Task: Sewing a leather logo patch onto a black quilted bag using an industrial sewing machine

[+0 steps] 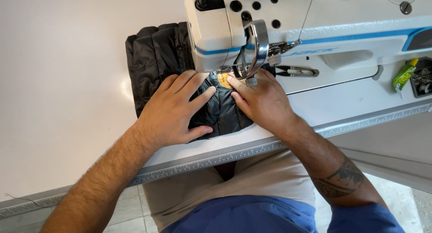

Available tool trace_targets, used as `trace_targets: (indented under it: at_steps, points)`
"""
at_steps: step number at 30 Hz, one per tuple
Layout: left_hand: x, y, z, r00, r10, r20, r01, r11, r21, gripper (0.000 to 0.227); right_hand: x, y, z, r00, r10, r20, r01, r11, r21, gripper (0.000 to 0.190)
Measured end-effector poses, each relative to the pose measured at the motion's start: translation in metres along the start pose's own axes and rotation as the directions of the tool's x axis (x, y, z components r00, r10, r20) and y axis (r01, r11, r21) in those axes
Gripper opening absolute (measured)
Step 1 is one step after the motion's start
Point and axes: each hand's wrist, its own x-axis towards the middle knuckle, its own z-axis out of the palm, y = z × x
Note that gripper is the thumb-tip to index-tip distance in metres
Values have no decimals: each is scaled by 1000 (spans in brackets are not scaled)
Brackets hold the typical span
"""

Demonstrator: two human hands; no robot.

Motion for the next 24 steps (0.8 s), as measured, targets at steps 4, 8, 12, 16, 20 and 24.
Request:
trace_targets:
  at_steps: [4,8,12,16,20,24]
  points:
    - [1,-2,2,1000,-3,9,3,1000,8,82,0,3,2,999,-13,-33,13,1000,14,40]
    - [3,-3,-1,1000,-3,6,3,1000,2,83,4,2,-2,999,-15,-34,16,999,33,39]
    - [5,-5,-3,1000,8,-1,-8,1000,12,84,6,3,-1,1000,-21,-21,22,999,45,38]
    - [7,-7,-2,1000,-1,11,1,1000,-10,84,5,5,0,1000,-4,12,3,999,43,40]
    - [9,-8,-2,1000,0,16,0,1000,-13,84,7,5,-1,1000,3,19,-5,998,61,43]
    - [11,-9,-3,1000,-4,20,4,1000,-31,84,8,7,-2,1000,-17,-10,18,998,58,37]
